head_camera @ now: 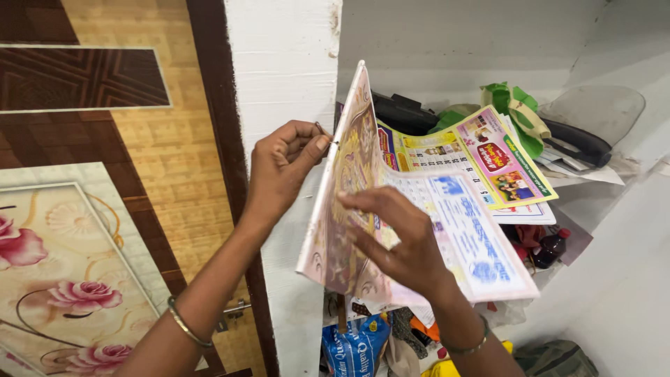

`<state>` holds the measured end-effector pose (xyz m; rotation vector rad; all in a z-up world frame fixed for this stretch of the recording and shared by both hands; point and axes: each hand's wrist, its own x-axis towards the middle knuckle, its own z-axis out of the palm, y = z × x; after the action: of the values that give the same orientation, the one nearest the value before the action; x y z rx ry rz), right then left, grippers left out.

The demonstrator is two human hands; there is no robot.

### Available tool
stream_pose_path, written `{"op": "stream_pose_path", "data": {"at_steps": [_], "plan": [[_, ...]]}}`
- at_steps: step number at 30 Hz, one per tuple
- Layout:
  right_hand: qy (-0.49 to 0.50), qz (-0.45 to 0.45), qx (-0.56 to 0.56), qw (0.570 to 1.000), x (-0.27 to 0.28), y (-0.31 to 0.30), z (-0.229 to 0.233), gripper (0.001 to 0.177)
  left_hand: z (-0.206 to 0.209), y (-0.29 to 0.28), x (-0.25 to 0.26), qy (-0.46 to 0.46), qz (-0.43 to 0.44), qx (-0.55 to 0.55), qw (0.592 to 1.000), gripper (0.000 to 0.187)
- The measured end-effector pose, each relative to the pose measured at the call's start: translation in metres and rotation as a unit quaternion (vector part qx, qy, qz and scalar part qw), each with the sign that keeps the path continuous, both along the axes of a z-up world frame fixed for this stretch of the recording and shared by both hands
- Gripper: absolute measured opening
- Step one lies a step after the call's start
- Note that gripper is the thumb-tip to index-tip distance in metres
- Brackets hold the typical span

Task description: The person uses a hammer and nail to hang a 2023 calendar on a wall, then removes it and hangs a 2024 calendar in its place. The person also briefly handles a 2022 calendar before securing the 2024 calendar with a nail and hammer.

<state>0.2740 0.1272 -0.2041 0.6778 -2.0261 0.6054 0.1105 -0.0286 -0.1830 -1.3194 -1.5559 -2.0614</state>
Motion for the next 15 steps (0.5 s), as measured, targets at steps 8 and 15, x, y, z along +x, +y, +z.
{"op": "stream_pose_path", "data": {"at_steps": [8,15], "plan": [[0.079,0.001,-0.021,0.997,-0.030,-0.020,0.034,0.023,-0.001,-0.040,0.003,-0.011,-0.024,-0.032,0.999,0.022],[0.037,0.017,-0.049,0.998,-0.055,-0.026,0.049,0.020,-0.002,-0.055,0.021,-0.049,-0.019,-0.099,0.994,0.020]]}}
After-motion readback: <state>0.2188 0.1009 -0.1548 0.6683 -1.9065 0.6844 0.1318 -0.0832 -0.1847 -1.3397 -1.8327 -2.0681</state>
